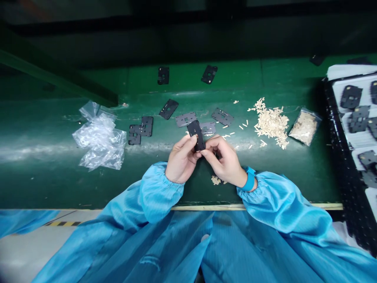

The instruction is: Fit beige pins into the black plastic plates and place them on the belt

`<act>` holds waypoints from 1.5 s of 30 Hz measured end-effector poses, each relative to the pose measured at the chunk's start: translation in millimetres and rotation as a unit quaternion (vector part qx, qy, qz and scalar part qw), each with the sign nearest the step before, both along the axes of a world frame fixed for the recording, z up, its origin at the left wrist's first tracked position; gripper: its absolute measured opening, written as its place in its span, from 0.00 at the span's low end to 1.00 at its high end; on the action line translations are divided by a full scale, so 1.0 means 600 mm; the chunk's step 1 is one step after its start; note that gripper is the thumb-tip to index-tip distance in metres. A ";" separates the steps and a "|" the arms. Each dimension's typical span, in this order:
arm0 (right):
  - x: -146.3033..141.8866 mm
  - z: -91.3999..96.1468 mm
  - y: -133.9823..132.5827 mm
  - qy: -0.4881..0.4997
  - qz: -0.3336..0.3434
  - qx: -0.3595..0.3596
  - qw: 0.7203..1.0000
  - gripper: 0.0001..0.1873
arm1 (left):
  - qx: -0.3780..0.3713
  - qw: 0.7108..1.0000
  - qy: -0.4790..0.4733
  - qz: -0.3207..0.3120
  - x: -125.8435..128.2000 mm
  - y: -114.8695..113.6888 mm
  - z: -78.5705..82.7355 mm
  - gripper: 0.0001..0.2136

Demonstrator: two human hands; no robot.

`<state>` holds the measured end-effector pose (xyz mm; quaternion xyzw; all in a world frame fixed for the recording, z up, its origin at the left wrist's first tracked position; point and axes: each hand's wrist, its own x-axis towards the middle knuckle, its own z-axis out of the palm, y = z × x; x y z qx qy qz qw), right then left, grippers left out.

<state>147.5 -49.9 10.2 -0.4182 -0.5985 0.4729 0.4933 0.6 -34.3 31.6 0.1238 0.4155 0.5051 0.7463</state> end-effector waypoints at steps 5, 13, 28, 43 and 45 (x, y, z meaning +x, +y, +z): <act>0.014 0.007 0.013 -0.067 0.008 -0.018 0.998 0.08 | 0.026 0.997 0.072 0.024 -0.001 0.003 -0.010 0.13; 0.024 0.028 0.029 -0.084 0.023 -0.130 0.988 0.16 | 0.104 0.961 0.251 0.049 -0.005 0.004 -0.021 0.13; 0.044 0.019 0.037 -0.014 0.092 -0.168 0.981 0.14 | 0.095 0.968 0.230 0.041 -0.005 0.004 -0.015 0.12; 0.027 0.030 0.036 -0.012 0.079 -0.214 0.974 0.20 | 0.112 0.966 0.229 -0.049 -0.012 0.005 -0.018 0.14; 0.043 0.031 0.060 -0.001 0.073 -0.243 0.967 0.21 | 0.128 0.961 0.226 -0.092 -0.024 0.026 -0.022 0.17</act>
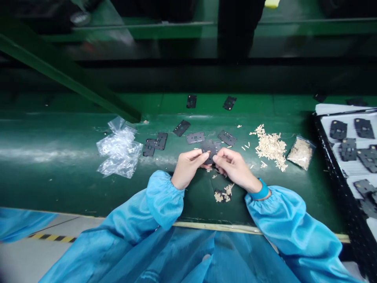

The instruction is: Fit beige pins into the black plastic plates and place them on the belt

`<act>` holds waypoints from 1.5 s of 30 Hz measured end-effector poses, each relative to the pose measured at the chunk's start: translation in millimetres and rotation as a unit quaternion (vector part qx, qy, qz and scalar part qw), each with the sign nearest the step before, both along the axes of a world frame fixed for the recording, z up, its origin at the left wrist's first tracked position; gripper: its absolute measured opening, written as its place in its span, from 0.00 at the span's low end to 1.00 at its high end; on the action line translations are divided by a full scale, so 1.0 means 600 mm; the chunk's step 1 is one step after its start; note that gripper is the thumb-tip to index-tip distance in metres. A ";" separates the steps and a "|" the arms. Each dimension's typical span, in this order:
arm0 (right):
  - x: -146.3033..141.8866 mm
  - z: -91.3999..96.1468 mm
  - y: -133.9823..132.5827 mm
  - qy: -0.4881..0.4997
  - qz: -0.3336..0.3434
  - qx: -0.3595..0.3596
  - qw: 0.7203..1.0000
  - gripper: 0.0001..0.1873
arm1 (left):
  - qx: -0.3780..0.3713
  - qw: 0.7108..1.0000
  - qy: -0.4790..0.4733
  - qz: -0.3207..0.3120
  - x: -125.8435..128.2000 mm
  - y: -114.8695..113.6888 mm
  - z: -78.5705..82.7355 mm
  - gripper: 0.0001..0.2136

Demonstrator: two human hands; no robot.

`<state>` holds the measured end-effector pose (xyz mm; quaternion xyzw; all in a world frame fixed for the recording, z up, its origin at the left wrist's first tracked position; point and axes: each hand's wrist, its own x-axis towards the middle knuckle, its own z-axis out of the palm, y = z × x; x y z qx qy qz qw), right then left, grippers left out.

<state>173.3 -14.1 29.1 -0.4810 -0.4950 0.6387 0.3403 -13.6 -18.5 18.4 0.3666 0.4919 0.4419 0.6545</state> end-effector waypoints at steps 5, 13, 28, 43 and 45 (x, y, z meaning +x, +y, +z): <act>0.065 0.004 0.133 0.007 -0.182 -0.031 0.983 0.20 | 0.157 0.962 0.218 -0.046 -0.040 0.132 0.001 0.17; 0.075 0.002 0.113 -0.045 -0.190 0.016 0.981 0.16 | 0.194 0.710 0.675 -0.058 -0.011 0.314 0.016 0.22; 0.112 0.006 -0.073 -0.199 0.046 0.070 0.976 0.15 | 0.124 0.967 0.201 -0.098 -0.047 0.168 0.028 0.10; 0.089 0.020 -0.095 -0.345 0.210 0.165 0.900 0.05 | 0.057 0.980 0.001 -0.189 0.003 0.011 -0.009 0.13; 0.090 0.018 -0.088 -0.334 0.197 0.140 0.911 0.07 | 0.063 0.979 0.013 -0.194 0.004 0.009 -0.011 0.12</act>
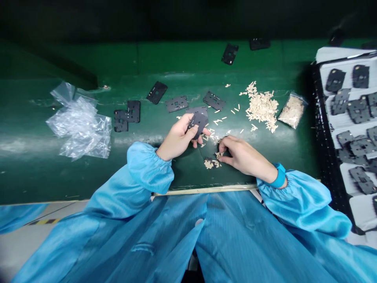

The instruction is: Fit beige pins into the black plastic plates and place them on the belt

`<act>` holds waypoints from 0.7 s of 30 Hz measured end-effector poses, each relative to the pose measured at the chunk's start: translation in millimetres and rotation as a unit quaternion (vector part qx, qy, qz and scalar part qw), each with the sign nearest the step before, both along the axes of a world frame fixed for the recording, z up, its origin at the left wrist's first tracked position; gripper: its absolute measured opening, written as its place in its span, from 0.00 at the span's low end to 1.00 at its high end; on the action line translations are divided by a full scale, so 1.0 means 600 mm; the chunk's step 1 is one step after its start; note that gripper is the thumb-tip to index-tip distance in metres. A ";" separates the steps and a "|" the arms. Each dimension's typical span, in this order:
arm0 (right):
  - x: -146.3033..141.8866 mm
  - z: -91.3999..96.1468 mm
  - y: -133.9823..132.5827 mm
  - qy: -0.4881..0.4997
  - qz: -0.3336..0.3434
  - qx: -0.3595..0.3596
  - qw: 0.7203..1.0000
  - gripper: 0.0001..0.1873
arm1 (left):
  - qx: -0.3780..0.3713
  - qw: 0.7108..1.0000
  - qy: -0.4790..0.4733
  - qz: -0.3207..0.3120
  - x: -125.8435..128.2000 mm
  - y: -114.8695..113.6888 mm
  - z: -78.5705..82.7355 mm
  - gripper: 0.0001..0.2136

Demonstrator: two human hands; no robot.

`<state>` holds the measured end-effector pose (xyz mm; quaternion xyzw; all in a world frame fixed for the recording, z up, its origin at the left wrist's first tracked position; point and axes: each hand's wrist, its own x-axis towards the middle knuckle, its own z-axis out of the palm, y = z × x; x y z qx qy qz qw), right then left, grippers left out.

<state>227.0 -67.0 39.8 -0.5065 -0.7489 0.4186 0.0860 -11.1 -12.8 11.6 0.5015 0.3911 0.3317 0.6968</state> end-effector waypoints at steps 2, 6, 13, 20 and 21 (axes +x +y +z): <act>0.002 -0.003 0.007 0.029 -0.034 -0.058 0.997 0.10 | 0.005 1.000 0.007 -0.001 0.001 -0.002 -0.001 0.12; 0.004 -0.002 0.019 0.121 -0.091 -0.199 0.968 0.17 | 0.015 0.999 0.033 -0.023 0.001 -0.006 0.004 0.12; -0.014 0.015 0.030 0.163 -0.151 -0.217 0.950 0.21 | 0.071 0.986 0.120 -0.096 0.009 -0.021 0.009 0.20; -0.013 0.007 0.021 0.108 -0.211 -0.089 0.967 0.23 | 0.109 0.963 0.236 -0.068 0.011 -0.022 0.006 0.14; -0.008 0.004 0.020 0.093 -0.215 -0.062 0.970 0.22 | 0.112 0.960 0.245 -0.076 0.008 -0.020 0.008 0.13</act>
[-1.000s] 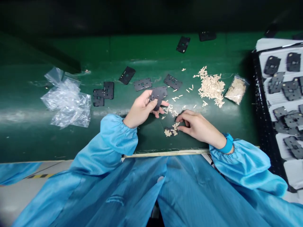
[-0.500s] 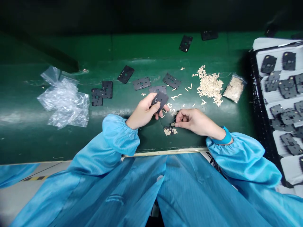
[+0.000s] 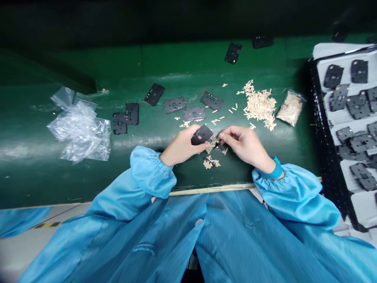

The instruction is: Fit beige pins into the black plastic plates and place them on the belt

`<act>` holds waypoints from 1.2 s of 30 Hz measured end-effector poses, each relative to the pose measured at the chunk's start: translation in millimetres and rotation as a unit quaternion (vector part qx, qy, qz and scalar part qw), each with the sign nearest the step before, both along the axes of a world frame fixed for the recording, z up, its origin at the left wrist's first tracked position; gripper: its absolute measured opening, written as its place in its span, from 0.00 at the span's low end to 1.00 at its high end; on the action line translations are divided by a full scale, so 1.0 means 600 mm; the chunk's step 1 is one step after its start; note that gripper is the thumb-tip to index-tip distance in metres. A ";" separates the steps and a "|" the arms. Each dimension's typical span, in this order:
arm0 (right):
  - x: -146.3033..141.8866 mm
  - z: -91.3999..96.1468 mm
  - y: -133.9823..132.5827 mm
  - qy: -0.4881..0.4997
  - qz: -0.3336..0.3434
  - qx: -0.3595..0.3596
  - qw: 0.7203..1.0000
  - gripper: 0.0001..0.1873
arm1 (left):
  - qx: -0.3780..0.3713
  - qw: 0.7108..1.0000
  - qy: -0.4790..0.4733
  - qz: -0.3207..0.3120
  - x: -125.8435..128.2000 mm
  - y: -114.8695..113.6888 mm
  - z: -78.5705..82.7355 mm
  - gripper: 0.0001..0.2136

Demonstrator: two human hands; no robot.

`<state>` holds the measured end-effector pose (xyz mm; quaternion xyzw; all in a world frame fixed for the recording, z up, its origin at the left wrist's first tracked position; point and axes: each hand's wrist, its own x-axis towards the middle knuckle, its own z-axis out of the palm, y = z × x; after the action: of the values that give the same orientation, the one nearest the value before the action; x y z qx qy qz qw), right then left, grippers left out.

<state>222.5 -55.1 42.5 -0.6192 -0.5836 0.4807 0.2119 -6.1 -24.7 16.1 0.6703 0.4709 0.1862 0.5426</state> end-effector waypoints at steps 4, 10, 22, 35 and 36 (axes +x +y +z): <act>0.020 -0.008 -0.006 -0.016 0.022 0.007 1.000 0.19 | 0.006 0.997 0.046 -0.055 -0.009 0.003 0.006 0.13; 0.026 -0.002 -0.027 0.051 -0.001 -0.063 0.997 0.20 | 0.015 0.991 0.042 -0.124 -0.005 -0.004 0.011 0.15; -0.005 0.013 -0.035 0.111 -0.038 -0.102 0.988 0.22 | -0.007 0.999 -0.040 -0.030 0.003 -0.009 0.007 0.15; 0.010 -0.016 -0.045 -0.096 0.068 0.180 0.977 0.10 | 0.008 0.995 -0.067 0.078 0.002 0.002 0.012 0.10; 0.013 -0.019 -0.052 -0.129 0.107 0.209 0.963 0.12 | 0.000 0.994 -0.074 0.081 0.002 0.002 0.012 0.10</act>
<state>230.5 -86.2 31.1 -0.5512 -0.7567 0.2840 0.2071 -5.1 -23.4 23.3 0.6141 0.4825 0.2784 0.5592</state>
